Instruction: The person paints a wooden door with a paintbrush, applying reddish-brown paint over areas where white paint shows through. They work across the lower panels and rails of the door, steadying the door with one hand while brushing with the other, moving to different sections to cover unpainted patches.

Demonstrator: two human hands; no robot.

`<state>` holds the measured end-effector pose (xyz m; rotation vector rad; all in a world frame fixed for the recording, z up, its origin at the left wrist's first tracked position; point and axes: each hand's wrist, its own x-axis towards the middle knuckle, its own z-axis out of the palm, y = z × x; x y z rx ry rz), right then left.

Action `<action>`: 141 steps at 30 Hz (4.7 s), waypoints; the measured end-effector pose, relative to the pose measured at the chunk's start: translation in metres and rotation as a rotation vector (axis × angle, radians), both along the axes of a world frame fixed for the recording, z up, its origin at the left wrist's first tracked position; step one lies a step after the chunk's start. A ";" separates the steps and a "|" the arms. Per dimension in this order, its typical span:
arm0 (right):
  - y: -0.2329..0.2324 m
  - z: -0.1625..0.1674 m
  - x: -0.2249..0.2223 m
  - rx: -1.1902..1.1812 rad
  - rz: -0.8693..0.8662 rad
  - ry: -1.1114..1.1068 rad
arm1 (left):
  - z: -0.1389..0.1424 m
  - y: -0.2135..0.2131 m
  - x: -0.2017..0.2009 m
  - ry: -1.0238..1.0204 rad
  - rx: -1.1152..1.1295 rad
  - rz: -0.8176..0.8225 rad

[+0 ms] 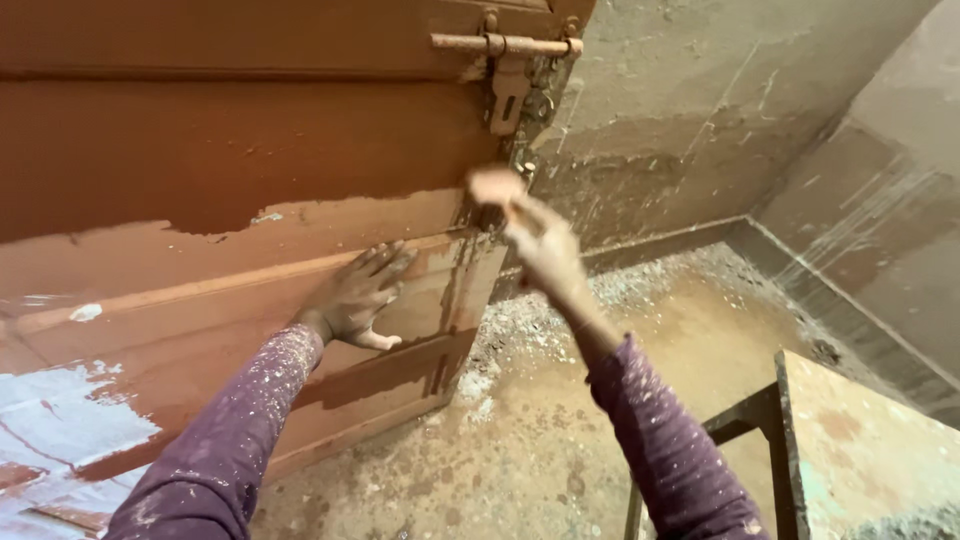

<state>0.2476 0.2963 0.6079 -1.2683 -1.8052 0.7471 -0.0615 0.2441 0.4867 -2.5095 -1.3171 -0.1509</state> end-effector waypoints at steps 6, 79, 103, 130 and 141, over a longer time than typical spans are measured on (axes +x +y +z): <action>0.005 -0.033 -0.006 0.334 0.147 0.058 | 0.002 0.000 -0.001 -0.100 0.095 -0.032; -0.001 -0.074 0.023 -0.205 0.102 -0.293 | 0.033 0.008 0.078 -0.111 -0.085 0.443; 0.022 0.005 0.033 0.236 0.141 0.102 | 0.029 0.004 0.077 -0.145 -0.025 0.401; -0.005 -0.065 0.027 -0.322 0.010 -0.123 | 0.038 -0.008 0.082 -0.183 0.010 0.409; -0.011 -0.092 0.019 -0.294 0.011 -0.151 | 0.034 -0.002 0.082 -0.152 -0.013 0.434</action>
